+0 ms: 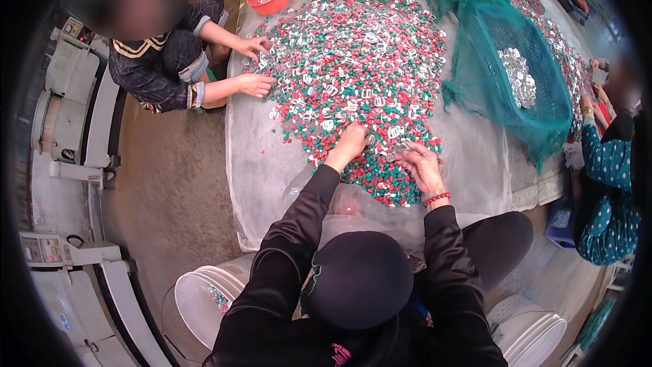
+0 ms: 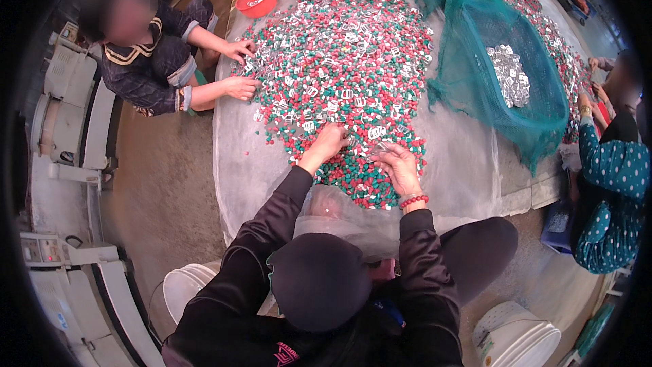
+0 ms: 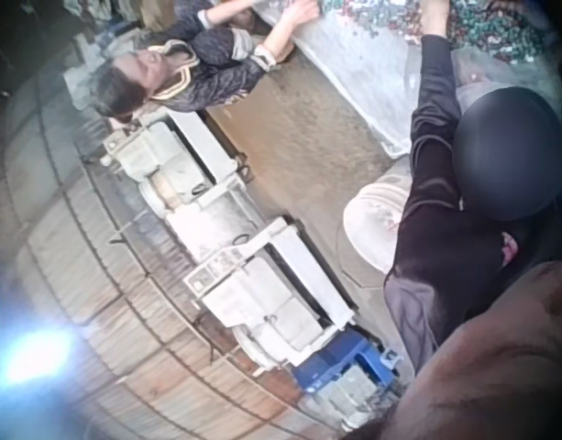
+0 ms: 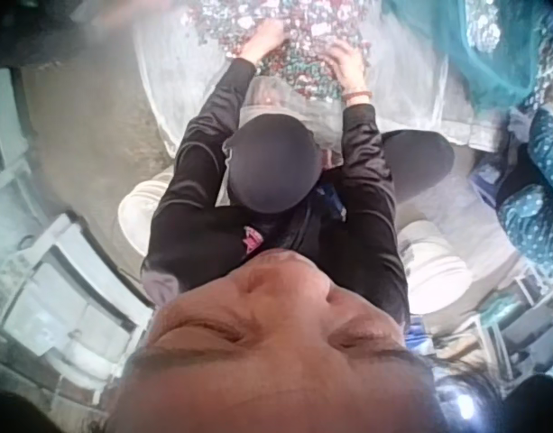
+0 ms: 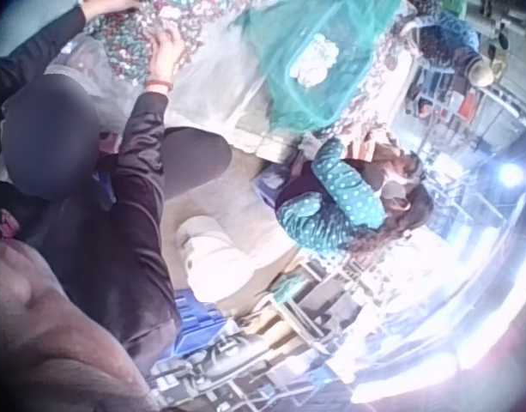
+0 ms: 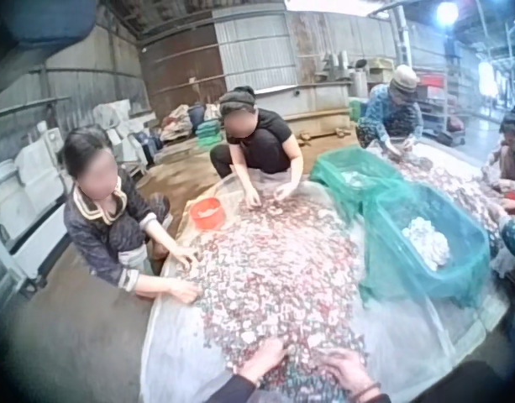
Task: The person sits on the floor and sorts small red, green, and white plastic pieces by hand, picking them from a large pile and placing them into a mesh bag. Other workers are also sorting nearby.
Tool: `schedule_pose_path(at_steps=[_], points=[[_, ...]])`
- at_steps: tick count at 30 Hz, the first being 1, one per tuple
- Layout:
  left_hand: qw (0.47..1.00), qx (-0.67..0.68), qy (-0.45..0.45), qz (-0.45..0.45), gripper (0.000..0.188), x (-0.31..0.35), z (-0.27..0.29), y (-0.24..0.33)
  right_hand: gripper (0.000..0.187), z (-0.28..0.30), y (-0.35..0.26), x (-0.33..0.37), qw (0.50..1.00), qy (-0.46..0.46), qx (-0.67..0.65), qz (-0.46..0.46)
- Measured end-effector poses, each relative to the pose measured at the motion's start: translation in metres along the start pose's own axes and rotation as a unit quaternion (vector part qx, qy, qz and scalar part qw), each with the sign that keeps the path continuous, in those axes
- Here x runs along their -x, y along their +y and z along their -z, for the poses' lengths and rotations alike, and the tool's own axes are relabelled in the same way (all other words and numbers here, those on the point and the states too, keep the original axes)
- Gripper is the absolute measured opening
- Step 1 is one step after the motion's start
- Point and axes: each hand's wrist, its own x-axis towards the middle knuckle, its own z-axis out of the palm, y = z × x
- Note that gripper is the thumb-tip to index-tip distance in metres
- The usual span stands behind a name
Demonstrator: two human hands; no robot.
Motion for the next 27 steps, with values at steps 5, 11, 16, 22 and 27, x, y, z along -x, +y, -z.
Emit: schedule_pose_path(at_steps=[5, 11, 16, 22, 27], points=[[0.996, 0.044, -0.061, 0.045, 0.026, -0.003, 0.005, -0.004, 0.012, 0.017, 0.002, 0.012, 0.99, -0.003, -0.136, -0.023], [0.755, 0.643, -0.067, 0.111, 0.009, 0.036, 0.055, 0.008, 0.032, 0.012, 0.019, -0.015, 0.89, 0.052, 0.449, 0.067], [0.648, 0.752, -0.033, 0.112, 0.014, 0.036, 0.054, 0.007, 0.038, -0.002, 0.036, -0.022, 0.738, 0.071, 0.67, 0.051], [0.993, 0.08, -0.017, 0.079, 0.024, -0.009, 0.005, 0.003, 0.024, 0.019, 0.044, -0.005, 0.777, 0.115, 0.613, 0.084], [0.995, -0.047, -0.077, 0.044, 0.02, -0.018, -0.013, 0.002, 0.032, 0.035, 0.042, 0.003, 0.782, 0.16, 0.593, 0.105]])
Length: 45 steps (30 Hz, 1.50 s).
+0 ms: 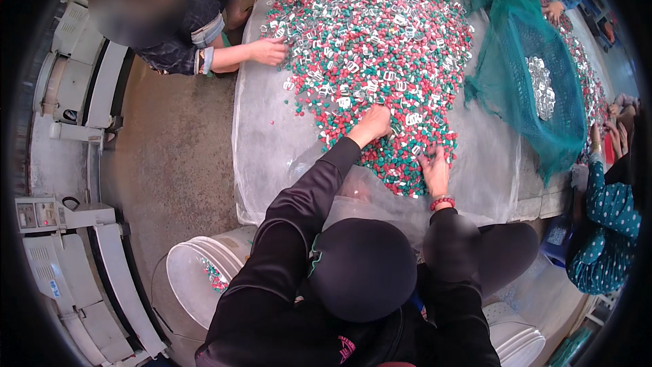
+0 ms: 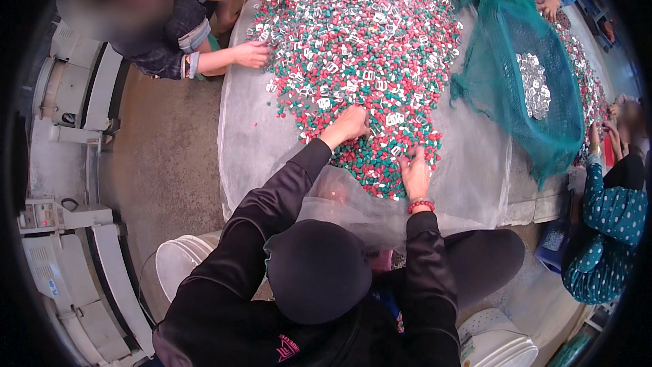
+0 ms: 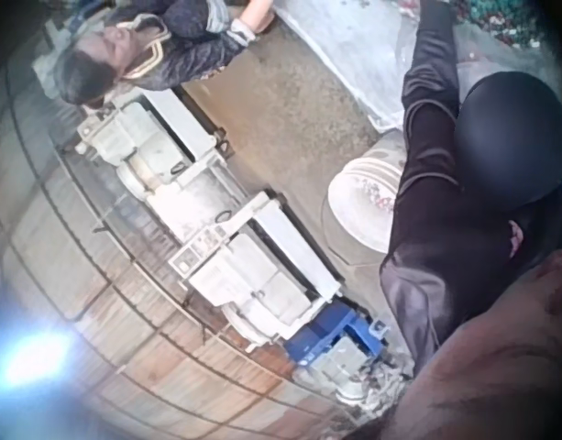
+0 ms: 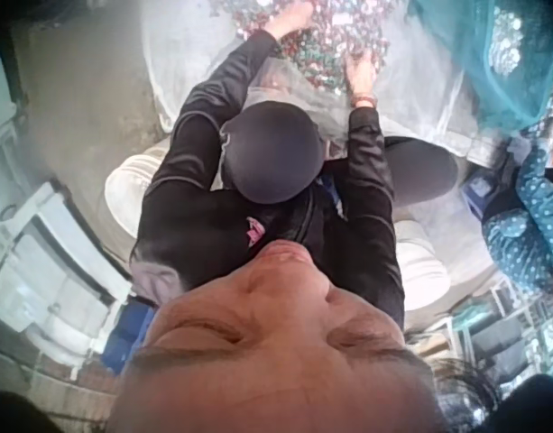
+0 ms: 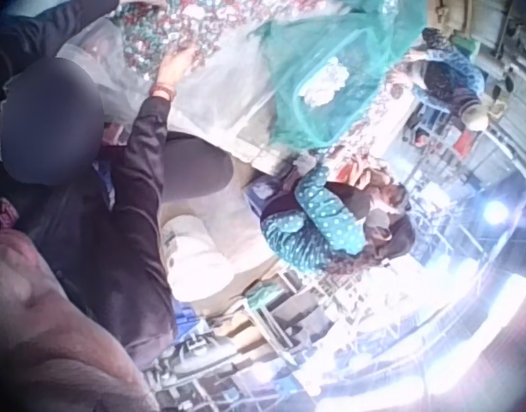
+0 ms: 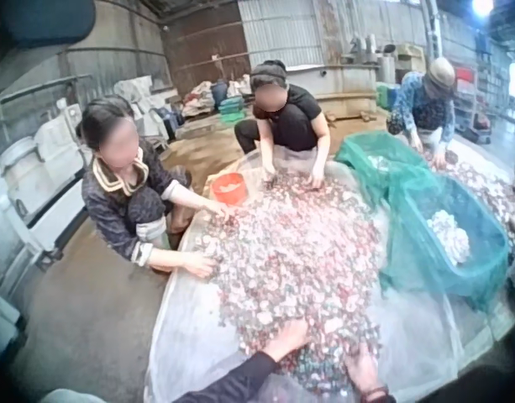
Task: The person sits on the floor and sorts small red, green, and white plastic pieces by hand, picking them from a large pile and placing them into a mesh bag. Other workers are also sorting nearby.
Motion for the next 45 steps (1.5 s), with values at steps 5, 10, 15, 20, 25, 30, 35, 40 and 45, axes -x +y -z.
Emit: schedule_pose_path(at_steps=[5, 10, 15, 20, 25, 30, 35, 40, 45], points=[[0.989, 0.134, 0.048, -0.04, 0.017, 0.03, 0.035, -0.006, 0.034, -0.013, 0.002, -0.013, 0.993, -0.008, 0.071, 0.096], [0.761, 0.646, -0.055, -0.004, 0.017, 0.058, 0.063, -0.002, 0.03, -0.011, 0.003, -0.017, 0.998, -0.056, -0.034, 0.015], [0.498, 0.862, -0.059, -0.079, 0.023, 0.052, 0.065, 0.012, 0.029, 0.013, -0.01, -0.007, 0.697, -0.183, -0.677, -0.147], [0.716, 0.689, -0.114, -0.005, 0.023, 0.012, 0.06, 0.025, 0.023, 0.04, -0.021, -0.002, 0.561, -0.221, -0.784, -0.145], [0.982, -0.022, -0.01, -0.187, 0.022, -0.009, 0.018, 0.023, 0.019, 0.05, -0.029, 0.0, 0.605, -0.179, -0.752, -0.189], [0.993, 0.001, 0.016, -0.121, 0.017, -0.007, -0.007, 0.017, 0.023, 0.045, -0.021, 0.002, 0.549, -0.188, -0.799, -0.159], [0.975, 0.143, 0.149, -0.085, 0.021, -0.002, 0.035, 0.006, 0.022, 0.043, -0.004, -0.004, 0.552, -0.114, -0.797, -0.217], [0.658, 0.751, -0.048, -0.011, 0.012, 0.009, 0.067, 0.013, 0.022, 0.045, -0.003, -0.004, 0.569, -0.122, -0.792, -0.186], [0.637, 0.76, -0.115, 0.062, 0.026, -0.015, 0.056, 0.048, 0.025, 0.041, -0.005, 0.002, 0.642, -0.089, -0.734, -0.203]])
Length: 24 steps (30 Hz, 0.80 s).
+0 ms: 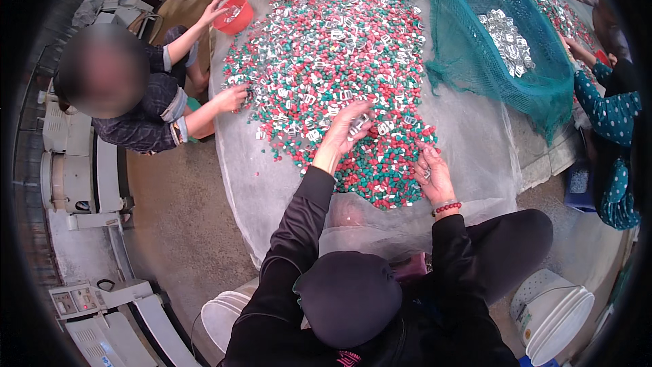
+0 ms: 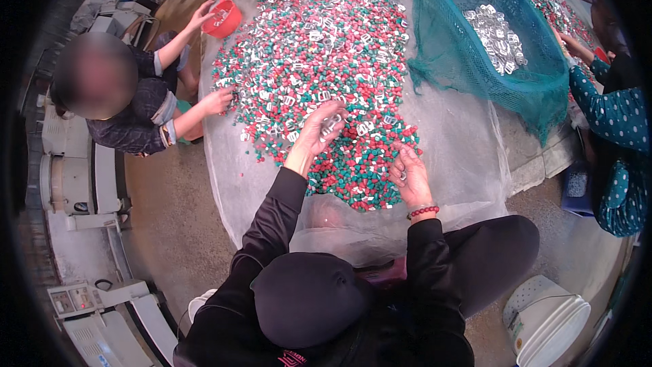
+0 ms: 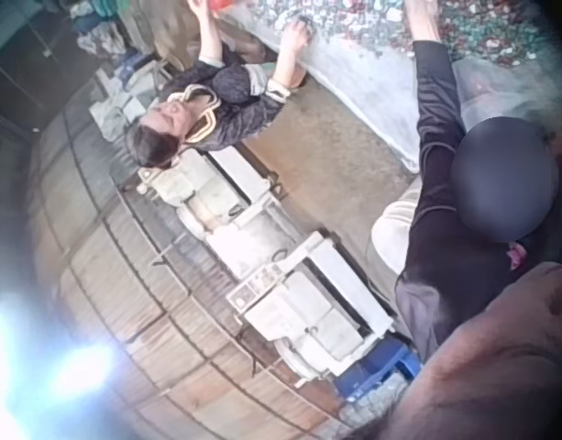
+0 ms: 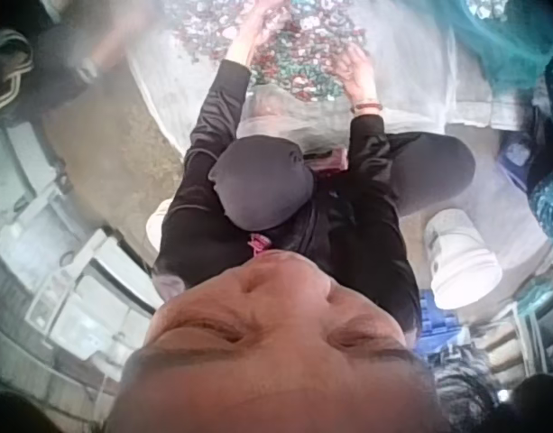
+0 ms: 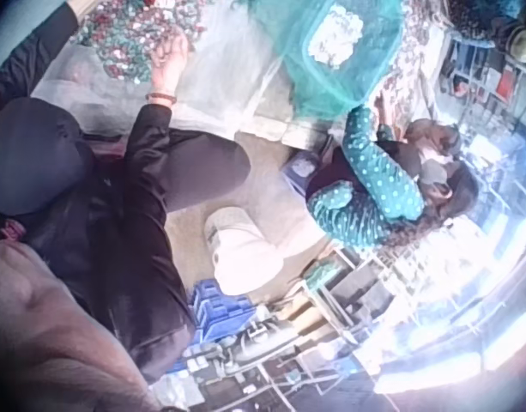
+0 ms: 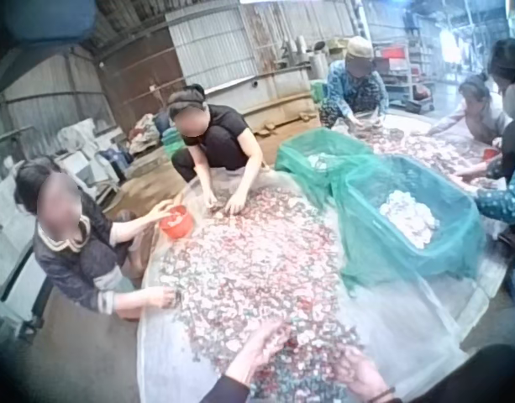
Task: The person sits on the floor and sorts small red, green, and white plastic pieces by hand, picking them from a large pile and placing them into a mesh bag. Other workers are also sorting nearby.
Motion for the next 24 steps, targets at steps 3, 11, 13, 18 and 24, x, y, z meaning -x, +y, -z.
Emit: schedule_pose_path(at_steps=[3, 11, 13, 18, 24], points=[[0.975, -0.216, -0.053, 0.025, 0.022, -0.027, -0.006, -0.013, 0.024, 0.002, -0.007, -0.005, 0.989, 0.032, 0.139, 0.038], [0.555, -0.819, 0.009, -0.142, 0.027, -0.047, 0.015, -0.065, 0.033, -0.011, -0.021, -0.093, 0.647, 0.125, 0.715, 0.236], [0.571, -0.806, 0.016, -0.156, 0.026, -0.039, 0.02, -0.062, 0.032, -0.006, -0.015, -0.106, 0.6, 0.146, 0.768, 0.167], [0.913, -0.386, 0.018, -0.133, 0.03, 0.001, 0.037, -0.018, 0.022, 0.004, -0.01, -0.098, 0.875, 0.146, 0.423, 0.187], [0.986, 0.118, -0.05, -0.107, 0.03, 0.038, 0.02, 0.005, 0.014, 0.002, -0.019, -0.048, 0.977, -0.127, -0.129, 0.108]])
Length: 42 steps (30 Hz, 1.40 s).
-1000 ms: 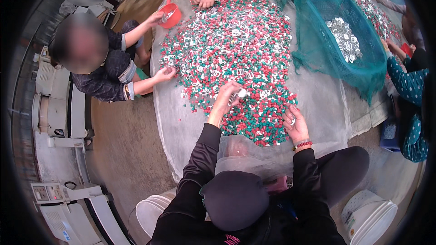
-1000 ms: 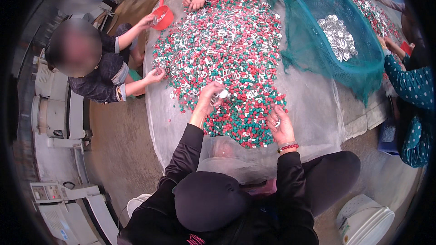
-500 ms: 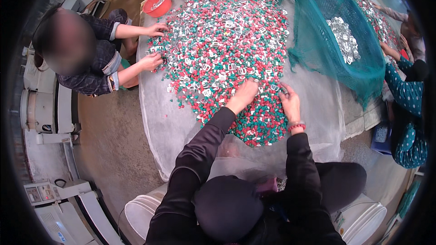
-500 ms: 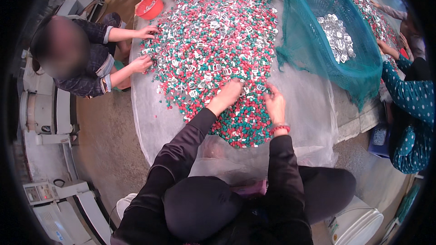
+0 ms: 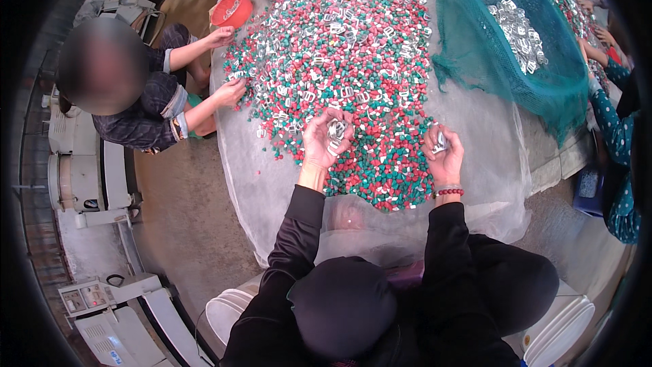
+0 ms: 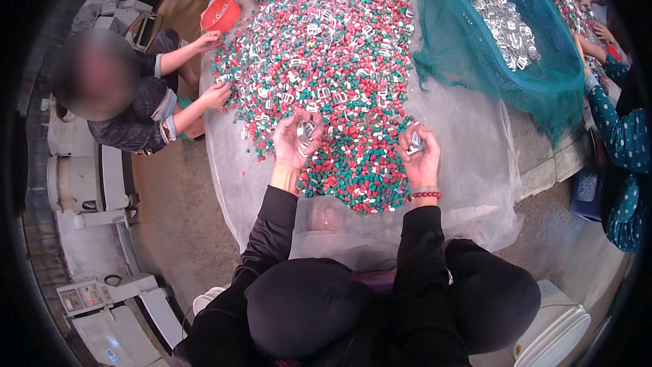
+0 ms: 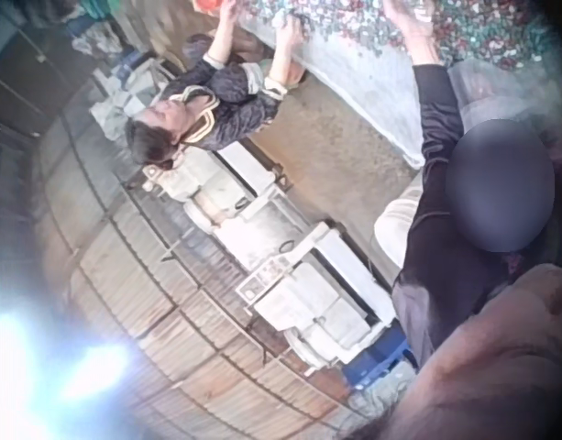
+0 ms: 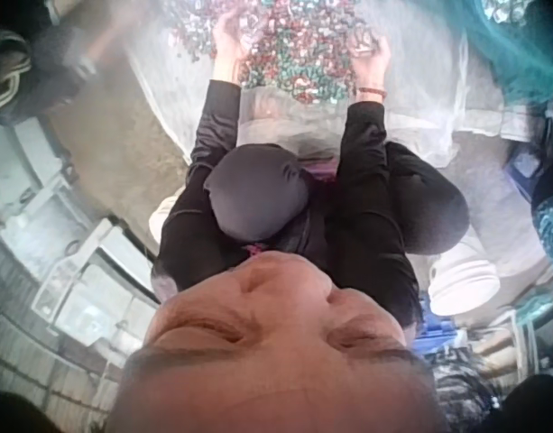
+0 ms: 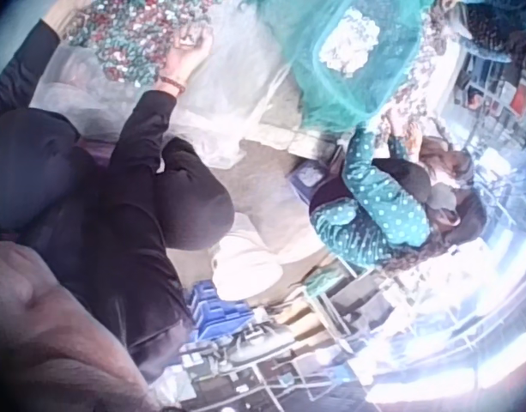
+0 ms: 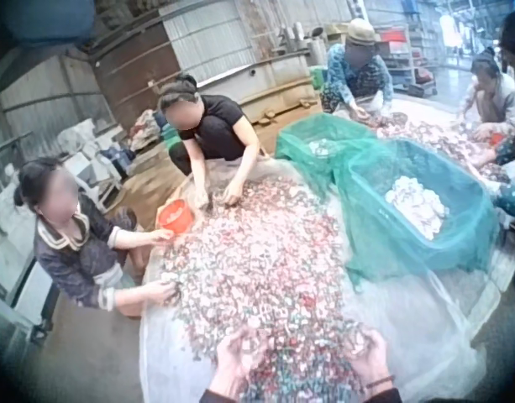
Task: The person sits on the floor and sorts small red, green, and white plastic pieces by hand, picking them from a large pile and placing them into a mesh bag. Other workers are also sorting nearby.
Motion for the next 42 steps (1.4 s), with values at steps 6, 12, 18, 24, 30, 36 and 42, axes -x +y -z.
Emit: schedule_pose_path(at_steps=[6, 12, 18, 24, 30, 36, 42], points=[[0.993, 0.087, 0.077, 0.036, 0.033, -0.014, -0.054, -0.006, 0.035, -0.006, 0.021, 0.022, 0.993, 0.012, -0.111, -0.041], [0.863, -0.499, 0.036, -0.073, 0.033, -0.009, -0.109, -0.063, 0.047, -0.035, 0.06, 0.032, 0.961, 0.096, -0.212, -0.152], [0.532, -0.762, -0.131, -0.346, 0.014, 0.022, -0.133, -0.077, 0.02, -0.014, 0.041, 0.021, 0.956, 0.156, -0.243, -0.048], [0.6, -0.726, 0.081, -0.326, 0.016, 0.051, -0.092, -0.002, 0.044, -0.098, -0.096, -0.021, 0.976, 0.034, -0.191, 0.101], [0.571, -0.732, 0.24, -0.284, 0.026, 0.138, -0.009, 0.022, 0.074, -0.135, -0.221, -0.042, 0.978, 0.152, -0.082, 0.115], [0.599, -0.718, 0.255, -0.246, 0.03, 0.182, -0.009, 0.027, 0.051, -0.042, -0.203, -0.024, 0.942, 0.278, -0.139, 0.124], [0.508, -0.761, 0.184, -0.359, 0.031, 0.164, -0.116, 0.092, 0.048, -0.043, -0.212, -0.026, 0.94, 0.296, -0.097, 0.139]])
